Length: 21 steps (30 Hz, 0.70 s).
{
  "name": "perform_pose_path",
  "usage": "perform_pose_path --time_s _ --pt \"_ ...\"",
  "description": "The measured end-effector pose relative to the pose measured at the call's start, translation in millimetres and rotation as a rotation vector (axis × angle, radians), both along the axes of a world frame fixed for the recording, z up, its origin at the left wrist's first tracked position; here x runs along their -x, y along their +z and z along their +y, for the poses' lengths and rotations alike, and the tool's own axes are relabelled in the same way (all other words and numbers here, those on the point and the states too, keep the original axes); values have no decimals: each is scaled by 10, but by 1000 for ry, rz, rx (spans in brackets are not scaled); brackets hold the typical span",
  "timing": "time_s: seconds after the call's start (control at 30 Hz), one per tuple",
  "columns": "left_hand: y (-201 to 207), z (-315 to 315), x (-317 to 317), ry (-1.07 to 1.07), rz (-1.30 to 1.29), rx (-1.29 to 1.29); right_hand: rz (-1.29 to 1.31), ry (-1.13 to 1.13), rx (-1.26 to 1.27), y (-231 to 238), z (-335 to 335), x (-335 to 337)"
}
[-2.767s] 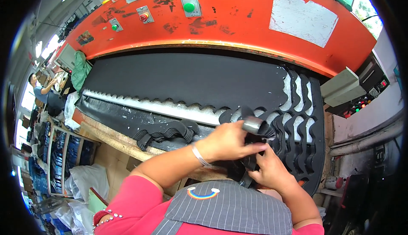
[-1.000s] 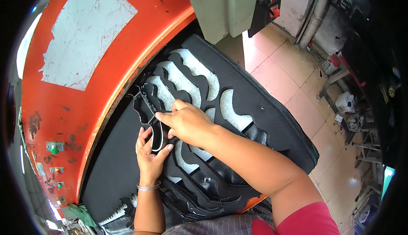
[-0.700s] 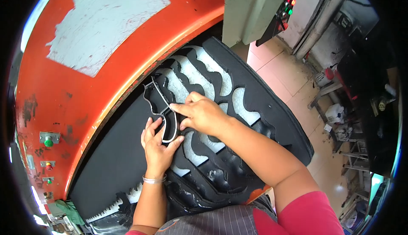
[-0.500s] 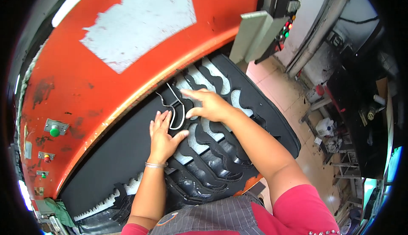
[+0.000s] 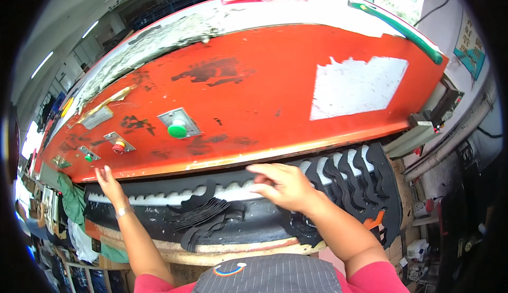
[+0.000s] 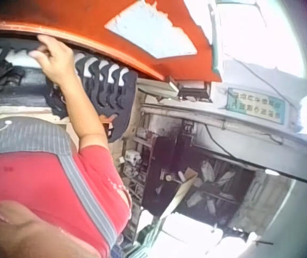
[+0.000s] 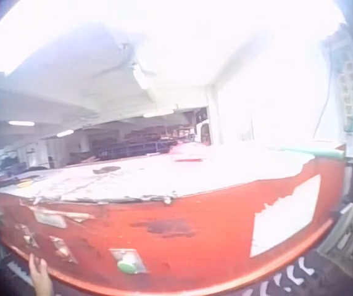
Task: Operating a large red die-cutting machine to stamp out shoe components from a black material sheet.
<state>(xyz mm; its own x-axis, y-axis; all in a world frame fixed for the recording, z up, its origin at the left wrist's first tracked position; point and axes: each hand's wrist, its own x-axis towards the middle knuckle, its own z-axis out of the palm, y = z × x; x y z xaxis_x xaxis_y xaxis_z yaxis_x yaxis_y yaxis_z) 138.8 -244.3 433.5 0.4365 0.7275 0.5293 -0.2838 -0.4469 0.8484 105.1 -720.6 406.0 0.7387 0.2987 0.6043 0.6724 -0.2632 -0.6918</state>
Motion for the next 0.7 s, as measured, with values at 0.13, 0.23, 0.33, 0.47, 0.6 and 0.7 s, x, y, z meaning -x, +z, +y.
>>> perform_pose_path --time_s 0.13,0.23,0.33,0.47,0.6,0.7 --pt "330 853 -339 356 -46 -123 -256 99 -147 732 778 -274" --pt "554 1160 -643 311 -133 -27 -444 10 -96 893 1139 -590" --pt "560 1174 -805 411 90 -92 -324 -213 64 775 1326 -932" --pt "377 793 -498 188 162 -229 -216 -196 60 465 1067 -823" --pt "-358 217 231 56 304 -490 162 48 537 -159 628 -327" --pt "-590 -564 666 -118 396 -456 275 215 739 -479 213 197"
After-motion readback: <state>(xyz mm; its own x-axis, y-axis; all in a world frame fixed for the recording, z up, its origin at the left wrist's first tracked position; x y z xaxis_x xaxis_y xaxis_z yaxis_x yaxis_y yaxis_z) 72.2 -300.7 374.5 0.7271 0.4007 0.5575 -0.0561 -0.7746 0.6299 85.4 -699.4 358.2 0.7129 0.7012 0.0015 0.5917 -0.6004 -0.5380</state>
